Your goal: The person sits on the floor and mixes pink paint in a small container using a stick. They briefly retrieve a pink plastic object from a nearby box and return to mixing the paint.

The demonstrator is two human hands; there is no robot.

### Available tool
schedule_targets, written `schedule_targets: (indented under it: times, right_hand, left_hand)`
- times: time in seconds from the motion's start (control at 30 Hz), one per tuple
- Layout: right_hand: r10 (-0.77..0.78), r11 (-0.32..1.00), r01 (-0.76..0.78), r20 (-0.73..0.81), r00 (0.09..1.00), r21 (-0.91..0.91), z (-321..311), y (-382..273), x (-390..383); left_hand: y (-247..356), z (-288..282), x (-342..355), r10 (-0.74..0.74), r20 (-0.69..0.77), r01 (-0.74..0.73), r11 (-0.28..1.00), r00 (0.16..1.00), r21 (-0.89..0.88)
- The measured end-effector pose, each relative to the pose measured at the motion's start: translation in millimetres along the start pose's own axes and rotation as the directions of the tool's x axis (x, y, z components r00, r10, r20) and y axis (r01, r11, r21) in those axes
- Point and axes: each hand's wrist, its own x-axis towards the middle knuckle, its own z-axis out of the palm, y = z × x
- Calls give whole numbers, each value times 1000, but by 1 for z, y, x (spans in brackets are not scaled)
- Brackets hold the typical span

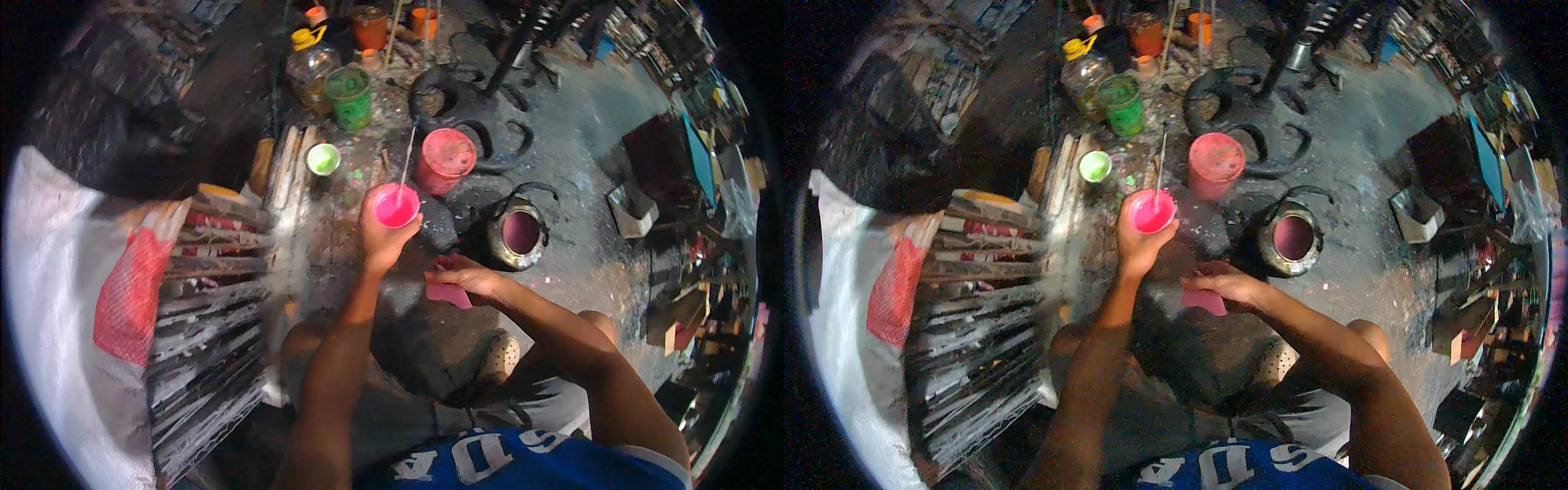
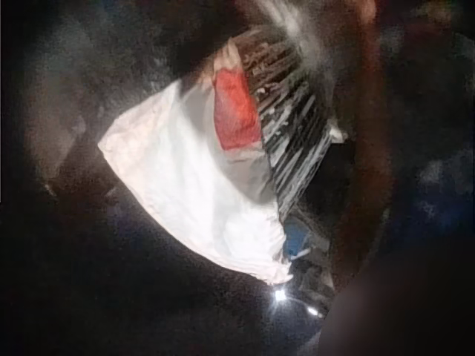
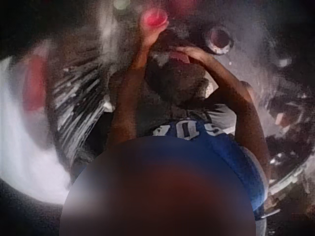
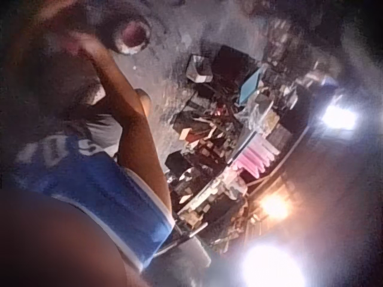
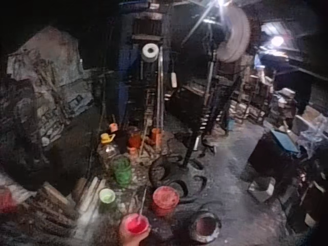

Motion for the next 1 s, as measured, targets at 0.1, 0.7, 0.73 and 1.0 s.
schedule_targets:
  times: [0.1,0.7,0.73,1.0]
  right_hand:
    - [-34,985,78,270,962,-154,-11,39,34]
    - [-415,868,357,-109,903,-346,27,130,189]
    - [-314,907,241,-174,933,-347,2,104,171]
    - [-649,755,564,-259,716,-333,-59,-96,-17]
  left_hand:
    - [6,-9,8,50,-65,-54,997,997,-55]
    - [12,-12,4,134,-8,-134,991,991,25]
    - [13,-11,4,158,-12,-157,986,987,56]
    - [13,4,1,167,42,-172,974,985,144]
